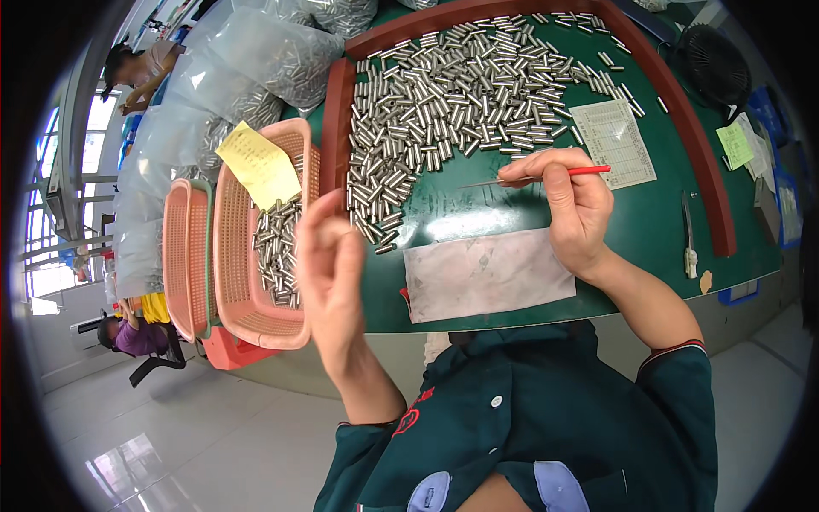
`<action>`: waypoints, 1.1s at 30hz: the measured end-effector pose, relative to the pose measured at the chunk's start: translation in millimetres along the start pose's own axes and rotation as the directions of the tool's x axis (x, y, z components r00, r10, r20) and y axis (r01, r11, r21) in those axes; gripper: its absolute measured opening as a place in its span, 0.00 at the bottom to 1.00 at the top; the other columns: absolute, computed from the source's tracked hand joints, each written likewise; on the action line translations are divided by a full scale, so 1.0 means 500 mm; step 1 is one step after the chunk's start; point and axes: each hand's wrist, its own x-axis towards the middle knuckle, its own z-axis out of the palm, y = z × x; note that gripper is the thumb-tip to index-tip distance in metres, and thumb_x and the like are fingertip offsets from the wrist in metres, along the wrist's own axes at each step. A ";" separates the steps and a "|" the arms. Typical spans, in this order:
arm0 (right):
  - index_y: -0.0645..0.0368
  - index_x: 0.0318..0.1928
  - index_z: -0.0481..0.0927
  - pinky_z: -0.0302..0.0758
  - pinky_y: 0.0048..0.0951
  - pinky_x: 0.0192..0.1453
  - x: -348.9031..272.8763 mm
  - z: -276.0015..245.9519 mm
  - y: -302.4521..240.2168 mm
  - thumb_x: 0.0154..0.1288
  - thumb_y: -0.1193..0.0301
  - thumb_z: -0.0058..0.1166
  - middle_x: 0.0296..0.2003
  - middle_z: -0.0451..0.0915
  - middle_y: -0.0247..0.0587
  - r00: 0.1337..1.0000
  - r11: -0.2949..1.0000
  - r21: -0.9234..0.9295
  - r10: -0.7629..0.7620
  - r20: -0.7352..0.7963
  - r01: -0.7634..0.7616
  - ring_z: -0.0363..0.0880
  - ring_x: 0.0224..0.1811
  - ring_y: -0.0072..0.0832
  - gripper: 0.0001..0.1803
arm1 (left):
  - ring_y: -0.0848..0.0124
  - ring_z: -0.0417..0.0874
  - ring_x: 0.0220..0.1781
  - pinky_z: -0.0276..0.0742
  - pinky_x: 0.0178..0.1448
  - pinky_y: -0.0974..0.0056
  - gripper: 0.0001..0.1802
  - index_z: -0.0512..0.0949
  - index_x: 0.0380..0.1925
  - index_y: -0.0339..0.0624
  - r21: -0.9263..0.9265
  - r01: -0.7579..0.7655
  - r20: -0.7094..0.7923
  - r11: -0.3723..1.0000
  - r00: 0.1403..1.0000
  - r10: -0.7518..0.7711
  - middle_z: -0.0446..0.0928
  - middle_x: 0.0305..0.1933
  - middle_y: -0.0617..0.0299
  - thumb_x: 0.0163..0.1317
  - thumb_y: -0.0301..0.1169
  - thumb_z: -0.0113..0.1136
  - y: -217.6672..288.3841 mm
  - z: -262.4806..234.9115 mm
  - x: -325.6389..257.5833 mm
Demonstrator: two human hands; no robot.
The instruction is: Inspecting and cleaning small cylindrical metal parts using a pick tool at a factory workbench.
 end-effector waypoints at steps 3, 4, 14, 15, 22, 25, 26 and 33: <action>0.69 0.34 0.74 0.77 0.25 0.39 0.002 -0.003 0.004 0.68 0.75 0.38 0.33 0.78 0.45 1.000 0.999 -0.036 0.009 -0.007 -0.010 0.79 0.33 0.28 0.11 | 0.73 0.66 0.40 0.63 0.43 0.72 0.28 0.60 0.55 0.31 -0.701 0.580 0.534 0.415 0.812 -0.234 0.66 0.43 0.55 0.50 0.13 0.45 -0.074 0.030 0.037; 0.70 0.34 0.75 0.77 0.24 0.39 0.003 -0.005 0.004 0.67 0.76 0.38 0.33 0.78 0.44 1.000 0.998 -0.067 0.013 -0.014 -0.014 0.79 0.33 0.28 0.12 | 0.70 0.68 0.44 0.65 0.49 0.70 0.29 0.59 0.55 0.29 -0.683 0.610 0.514 0.403 0.792 -0.329 0.65 0.46 0.52 0.48 0.11 0.43 -0.082 0.042 0.047; 0.70 0.36 0.72 0.77 0.25 0.39 0.012 -0.016 0.005 0.67 0.77 0.38 0.32 0.78 0.48 0.987 0.985 -0.070 -0.158 -0.020 0.156 0.79 0.34 0.29 0.09 | 0.64 0.77 0.49 0.72 0.57 0.66 0.15 0.69 0.46 0.26 -0.426 0.484 0.334 0.764 0.869 -0.364 0.74 0.46 0.48 0.57 0.17 0.50 -0.139 0.099 0.085; 0.70 0.36 0.72 0.77 0.25 0.39 0.011 -0.014 0.005 0.67 0.77 0.38 0.32 0.78 0.48 0.988 0.986 -0.071 -0.154 -0.020 0.152 0.79 0.34 0.29 0.09 | 0.64 0.77 0.49 0.72 0.57 0.66 0.15 0.69 0.46 0.26 -0.426 0.487 0.334 0.762 0.868 -0.367 0.74 0.46 0.48 0.57 0.17 0.50 -0.138 0.099 0.083; 0.70 0.34 0.72 0.77 0.28 0.38 0.004 -0.008 0.004 0.65 0.79 0.42 0.31 0.78 0.49 0.977 0.972 -0.106 -0.203 0.060 0.209 0.80 0.32 0.33 0.06 | 0.71 0.80 0.37 0.76 0.45 0.71 0.10 0.73 0.40 0.30 -0.332 0.481 0.334 0.811 0.864 -0.375 0.78 0.35 0.53 0.59 0.22 0.53 -0.129 0.105 0.070; 0.69 0.33 0.72 0.77 0.28 0.36 0.006 -0.005 -0.001 0.63 0.80 0.43 0.29 0.79 0.49 0.973 0.965 -0.127 -0.221 0.068 0.228 0.80 0.31 0.34 0.04 | 0.74 0.78 0.32 0.74 0.39 0.74 0.08 0.74 0.39 0.32 -0.348 0.473 0.337 0.809 0.869 -0.363 0.78 0.32 0.55 0.60 0.23 0.53 -0.141 0.100 0.065; 0.69 0.33 0.72 0.77 0.28 0.35 0.006 -0.005 -0.002 0.62 0.81 0.44 0.29 0.79 0.48 0.968 0.958 -0.144 -0.238 0.077 0.247 0.80 0.30 0.35 0.03 | 0.76 0.77 0.30 0.72 0.36 0.75 0.08 0.74 0.38 0.33 -0.349 0.455 0.334 0.819 0.877 -0.345 0.78 0.31 0.56 0.60 0.24 0.54 -0.145 0.097 0.064; 0.68 0.32 0.72 0.76 0.27 0.30 0.009 -0.013 -0.001 0.58 0.82 0.49 0.28 0.79 0.48 0.912 0.891 -0.218 -0.357 0.203 0.397 0.80 0.27 0.35 0.01 | 0.77 0.76 0.28 0.71 0.34 0.75 0.08 0.74 0.37 0.33 -0.306 0.415 0.284 0.857 0.899 -0.334 0.78 0.29 0.58 0.58 0.24 0.56 -0.137 0.106 0.058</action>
